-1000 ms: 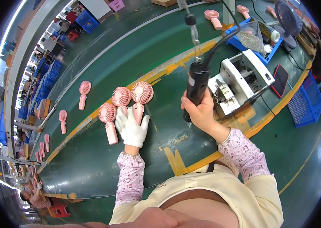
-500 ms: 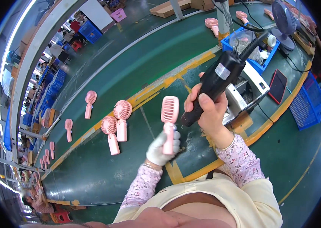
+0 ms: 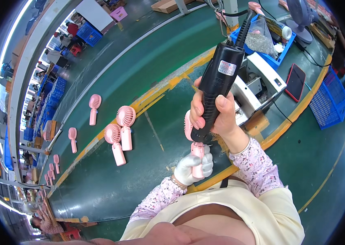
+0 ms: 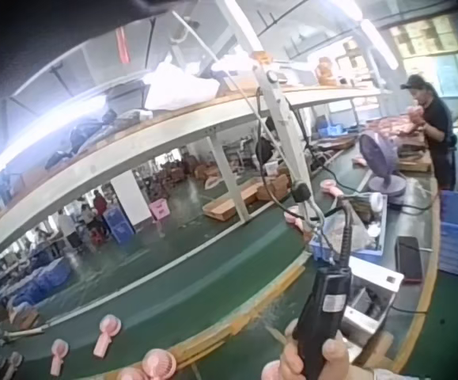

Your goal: The person assembles handheld fans by driving screws into each fan with an electric screwdriver and placing the assembled fans onto the conveyor belt.

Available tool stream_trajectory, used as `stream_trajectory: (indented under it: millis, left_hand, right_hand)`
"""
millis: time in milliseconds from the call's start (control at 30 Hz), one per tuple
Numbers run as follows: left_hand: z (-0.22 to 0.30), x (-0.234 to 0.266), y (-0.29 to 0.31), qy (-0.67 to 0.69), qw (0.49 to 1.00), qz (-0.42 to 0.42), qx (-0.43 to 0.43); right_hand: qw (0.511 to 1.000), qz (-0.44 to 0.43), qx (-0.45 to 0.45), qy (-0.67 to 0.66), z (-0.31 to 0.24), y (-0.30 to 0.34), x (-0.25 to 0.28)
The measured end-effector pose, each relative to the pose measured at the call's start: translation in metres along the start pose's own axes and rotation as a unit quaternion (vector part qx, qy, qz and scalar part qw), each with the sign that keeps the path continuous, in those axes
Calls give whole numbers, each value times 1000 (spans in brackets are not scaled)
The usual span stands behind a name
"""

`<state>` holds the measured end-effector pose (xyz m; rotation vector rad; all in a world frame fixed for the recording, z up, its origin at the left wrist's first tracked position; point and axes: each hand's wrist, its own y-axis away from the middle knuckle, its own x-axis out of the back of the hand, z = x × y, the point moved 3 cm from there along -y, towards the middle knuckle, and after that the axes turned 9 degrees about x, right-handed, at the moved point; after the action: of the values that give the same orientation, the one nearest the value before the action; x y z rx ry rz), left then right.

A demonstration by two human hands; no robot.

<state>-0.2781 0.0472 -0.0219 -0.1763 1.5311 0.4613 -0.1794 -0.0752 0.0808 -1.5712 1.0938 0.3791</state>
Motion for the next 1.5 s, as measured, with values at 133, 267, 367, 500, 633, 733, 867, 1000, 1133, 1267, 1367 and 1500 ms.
stream_trajectory:
  millis: [133, 267, 367, 500, 633, 733, 867, 1000, 1133, 1267, 1367, 1500]
  left_hand:
    - [-2, 1, 1, -1, 1000, -8, 3]
    - [-4, 3, 0, 0, 1000, -10, 9]
    - [-4, 4, 1, 0, 1000, -19, 12]
    - [-4, 2, 1, -4, 1000, -21, 13]
    - [-4, 3, 1, 0, 1000, -22, 12]
    - [-3, 3, 0, 8, 1000, -17, 6]
    - [2, -6, -4, -62, 994, 61, -65]
    - [7, -23, -12, -163, 953, 188, -175]
    - [19, -22, -21, -136, 958, 172, -184]
    - [24, -4, -32, -95, 974, 138, -154]
    - [22, -7, -33, -100, 971, 150, -159]
    - [23, -7, -34, -104, 967, 168, -160]
  right_hand:
    - [1000, -11, -10, 2, 2, 2, 0]
    - [1000, -19, -23, -5, 4, 4, -1]
    - [999, -22, -33, -3, 4, 5, -2]
    - [999, -22, -48, 13, 4, 7, -3]
    - [996, -37, -54, 60, 4, 6, -5]
    - [997, -35, -44, 61, 3, 5, -6]
    - [992, -9, -33, 124, 5, 11, -1]
    - [881, -92, 49, 461, -3, 21, 19]
    - [926, 31, 89, 365, -10, 19, 4]
    - [925, 61, 155, 340, -18, 15, 5]
    - [943, 72, 125, 301, -15, 15, 10]
    - [935, 63, 102, 335, -11, 15, 10]
